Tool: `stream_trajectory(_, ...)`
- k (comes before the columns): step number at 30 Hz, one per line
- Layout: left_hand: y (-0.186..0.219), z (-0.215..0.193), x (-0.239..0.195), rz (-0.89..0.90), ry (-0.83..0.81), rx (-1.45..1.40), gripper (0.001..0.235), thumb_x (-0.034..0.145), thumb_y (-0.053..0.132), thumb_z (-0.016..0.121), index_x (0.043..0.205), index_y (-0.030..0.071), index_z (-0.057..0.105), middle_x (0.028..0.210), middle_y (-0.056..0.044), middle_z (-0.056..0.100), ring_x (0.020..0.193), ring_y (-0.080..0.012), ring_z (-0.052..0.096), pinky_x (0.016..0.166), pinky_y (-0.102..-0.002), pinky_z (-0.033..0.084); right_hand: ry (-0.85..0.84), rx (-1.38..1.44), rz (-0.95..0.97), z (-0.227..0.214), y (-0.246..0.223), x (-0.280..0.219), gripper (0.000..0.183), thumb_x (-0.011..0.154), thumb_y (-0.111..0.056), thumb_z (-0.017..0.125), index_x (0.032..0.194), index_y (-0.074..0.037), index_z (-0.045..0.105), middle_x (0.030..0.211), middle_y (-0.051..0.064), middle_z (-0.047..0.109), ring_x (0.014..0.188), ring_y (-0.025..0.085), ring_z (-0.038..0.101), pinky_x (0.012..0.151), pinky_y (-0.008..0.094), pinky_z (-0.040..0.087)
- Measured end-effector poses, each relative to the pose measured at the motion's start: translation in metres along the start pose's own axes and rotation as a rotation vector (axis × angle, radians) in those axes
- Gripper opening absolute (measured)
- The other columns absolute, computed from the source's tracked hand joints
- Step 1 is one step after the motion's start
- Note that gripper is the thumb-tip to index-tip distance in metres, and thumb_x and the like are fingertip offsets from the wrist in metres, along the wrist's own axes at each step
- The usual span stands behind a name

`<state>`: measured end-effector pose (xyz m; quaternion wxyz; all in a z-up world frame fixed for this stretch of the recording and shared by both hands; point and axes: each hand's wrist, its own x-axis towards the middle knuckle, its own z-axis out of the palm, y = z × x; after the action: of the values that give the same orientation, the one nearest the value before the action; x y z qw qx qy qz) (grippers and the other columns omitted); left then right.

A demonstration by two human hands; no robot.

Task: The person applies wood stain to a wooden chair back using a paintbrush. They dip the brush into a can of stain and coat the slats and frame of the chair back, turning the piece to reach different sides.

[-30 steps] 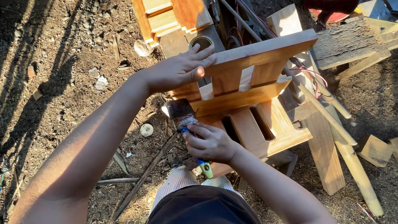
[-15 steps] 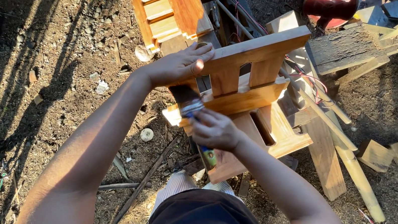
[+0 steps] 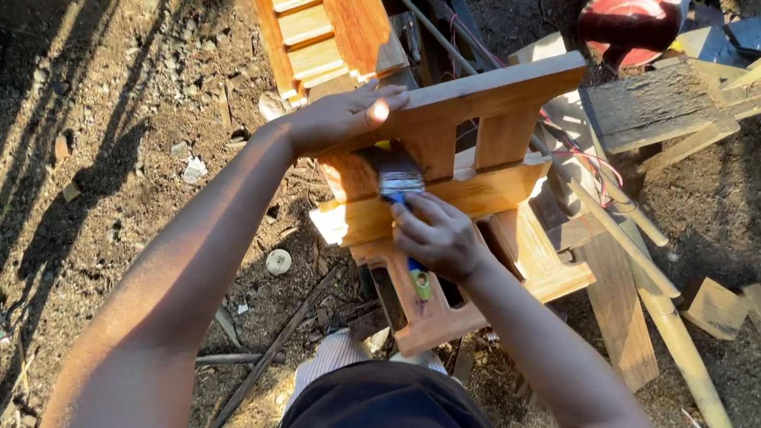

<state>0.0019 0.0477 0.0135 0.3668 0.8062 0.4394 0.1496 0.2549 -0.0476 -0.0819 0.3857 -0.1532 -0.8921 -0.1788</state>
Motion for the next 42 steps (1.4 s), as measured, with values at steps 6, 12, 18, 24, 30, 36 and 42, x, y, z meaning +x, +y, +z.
stream_trajectory(6,-0.002,-0.001,0.0,0.041,-0.004,-0.012,0.095,0.087,0.088,0.024,0.156,0.026,0.043,0.171,-0.003,0.026,0.161,-0.0332,0.004,0.128,-0.049,0.007,0.042,0.072,-0.274,0.012,-0.027,0.026,0.006,0.088,-0.02,0.069,0.087,-0.016,0.066,0.115,0.002,0.07,0.115,0.027,0.071,0.101,0.041,0.062)
stream_trajectory(12,-0.006,-0.001,-0.003,0.002,0.015,0.029,0.097,0.084,0.089,0.024,0.156,0.027,0.044,0.171,0.001,0.026,0.16,-0.0322,0.003,0.126,-0.051,0.009,0.012,-0.01,-0.019,0.012,-0.006,0.013,0.008,0.089,-0.017,0.071,0.084,-0.015,0.065,0.117,0.002,0.071,0.116,0.026,0.069,0.097,0.042,0.062)
stream_trajectory(18,-0.002,-0.002,-0.001,0.008,0.02,0.028,0.1,0.083,0.092,0.023,0.156,0.027,0.044,0.171,0.0,0.026,0.16,-0.0322,0.003,0.127,-0.05,0.01,0.051,-0.005,-0.063,0.004,-0.018,0.011,0.011,0.092,-0.018,0.071,0.083,-0.018,0.064,0.12,0.0,0.07,0.118,0.025,0.07,0.097,0.041,0.063)
stream_trajectory(24,-0.007,0.001,0.0,0.017,0.033,0.114,0.1,0.083,0.092,0.02,0.156,0.029,0.044,0.171,-0.001,0.027,0.161,-0.0322,0.007,0.128,-0.05,0.015,-0.077,0.159,-0.003,0.05,-0.029,0.01,0.006,0.091,-0.017,0.07,0.087,-0.017,0.066,0.123,0.001,0.069,0.122,0.026,0.066,0.084,0.034,0.062)
stream_trajectory(30,-0.015,0.005,0.004,0.056,0.039,0.135,0.101,0.084,0.091,0.016,0.157,0.025,0.043,0.172,-0.003,0.024,0.161,-0.0295,0.007,0.127,-0.05,0.014,-0.249,0.296,0.041,0.068,-0.042,-0.053,0.006,0.091,-0.012,0.068,0.096,-0.015,0.069,0.122,0.0,0.071,0.12,0.022,0.066,0.084,0.032,0.062)
stream_trajectory(36,-0.003,0.005,-0.001,0.035,0.05,0.114,0.1,0.085,0.091,0.019,0.156,0.025,0.044,0.172,-0.003,0.025,0.161,-0.0294,0.008,0.128,-0.047,0.014,-0.154,0.412,0.189,0.02,-0.043,-0.015,0.014,0.086,-0.016,0.068,0.099,-0.016,0.072,0.113,-0.001,0.074,0.113,0.021,0.068,0.082,0.034,0.061)
stream_trajectory(42,-0.007,0.009,0.0,0.015,0.066,0.144,0.101,0.081,0.09,0.016,0.156,0.028,0.044,0.171,0.0,0.025,0.159,-0.0287,0.009,0.125,-0.047,0.015,-0.164,0.333,0.2,0.047,-0.008,0.01,0.005,0.09,-0.014,0.071,0.095,-0.014,0.07,0.115,0.0,0.075,0.111,0.02,0.07,0.079,0.034,0.063)
